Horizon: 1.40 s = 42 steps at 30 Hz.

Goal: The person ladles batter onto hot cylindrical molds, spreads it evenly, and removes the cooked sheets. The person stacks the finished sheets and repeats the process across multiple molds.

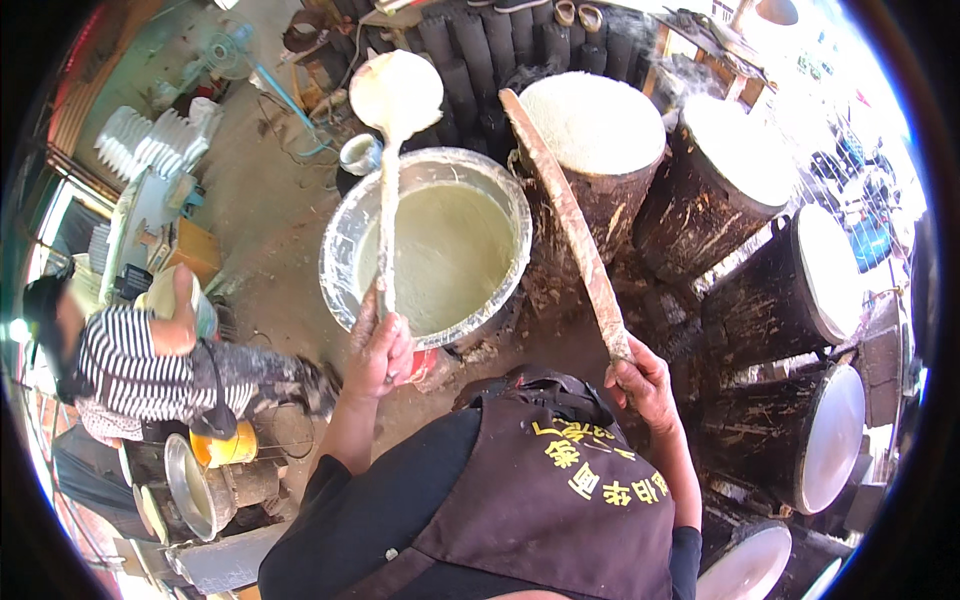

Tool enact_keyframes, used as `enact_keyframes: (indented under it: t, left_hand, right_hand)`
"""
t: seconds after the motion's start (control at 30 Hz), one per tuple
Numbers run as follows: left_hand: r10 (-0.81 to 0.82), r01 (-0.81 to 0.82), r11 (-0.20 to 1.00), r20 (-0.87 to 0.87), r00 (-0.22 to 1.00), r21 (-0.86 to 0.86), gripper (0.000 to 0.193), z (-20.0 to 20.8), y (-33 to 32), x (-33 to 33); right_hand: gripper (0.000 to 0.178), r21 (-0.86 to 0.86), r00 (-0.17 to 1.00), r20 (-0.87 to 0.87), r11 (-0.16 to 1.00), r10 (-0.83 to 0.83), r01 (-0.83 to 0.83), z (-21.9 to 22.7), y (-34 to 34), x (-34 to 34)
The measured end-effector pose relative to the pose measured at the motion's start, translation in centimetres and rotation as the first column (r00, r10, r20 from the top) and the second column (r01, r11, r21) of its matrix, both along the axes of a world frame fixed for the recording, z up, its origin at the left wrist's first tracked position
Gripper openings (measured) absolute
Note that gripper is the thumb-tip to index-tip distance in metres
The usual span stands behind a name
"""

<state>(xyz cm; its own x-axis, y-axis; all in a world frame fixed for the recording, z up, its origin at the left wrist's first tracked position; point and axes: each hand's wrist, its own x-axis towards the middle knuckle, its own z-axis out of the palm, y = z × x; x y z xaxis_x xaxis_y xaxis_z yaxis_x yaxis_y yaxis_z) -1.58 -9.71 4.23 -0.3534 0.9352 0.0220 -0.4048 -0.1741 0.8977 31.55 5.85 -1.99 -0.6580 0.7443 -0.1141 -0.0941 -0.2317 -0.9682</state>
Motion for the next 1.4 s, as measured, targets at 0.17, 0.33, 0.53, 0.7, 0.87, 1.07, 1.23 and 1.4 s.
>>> enact_keyframes:
  t: [0.17,0.33,0.53,0.7,0.87,1.07,1.23,1.4]
  left_hand:
    - [0.073,-0.050,0.995,0.288,0.955,-0.085,0.013,0.9,1.1,1.4]
    - [-0.095,0.222,0.963,0.570,0.816,-0.156,0.028,-2.9,-0.9,3.3]
    - [-0.081,0.410,0.864,0.725,0.684,-0.292,0.033,-1.7,6.9,8.4]
    - [-0.232,0.557,0.734,0.626,0.744,-0.389,0.038,-1.9,16.4,11.7]
    - [-0.709,0.768,0.496,0.322,0.628,-0.405,0.044,-1.3,27.8,17.7]
    - [-0.968,0.905,0.058,0.198,0.155,-0.422,0.050,-0.6,37.3,30.1]
    - [-0.964,0.885,-0.263,0.135,-0.228,-0.385,0.051,0.5,38.1,43.6]
    - [-0.896,0.805,-0.439,0.125,-0.427,-0.399,0.041,0.4,34.9,57.1]
  right_hand:
    - [0.043,0.035,0.935,0.341,0.993,0.093,-0.112,-1.3,1.0,1.4]
    - [0.044,0.039,0.981,0.186,0.997,0.063,-0.071,-3.1,0.7,0.8]
    - [0.048,0.524,0.902,0.295,0.843,-0.315,0.123,-6.2,3.2,6.2]
    - [0.047,0.577,0.733,0.437,0.788,-0.521,0.216,-9.3,4.6,11.6]
    - [0.047,0.605,0.475,0.375,0.598,-0.797,0.526,-10.4,2.9,17.5]
    - [0.046,0.489,0.024,0.463,0.278,-0.886,0.827,-6.3,-3.6,20.7]
    - [0.048,0.564,-0.350,0.444,-0.047,-0.825,0.825,-4.0,-8.7,22.8]
    - [0.048,0.641,-0.587,0.404,-0.242,-0.701,0.729,-0.7,-11.7,27.1]
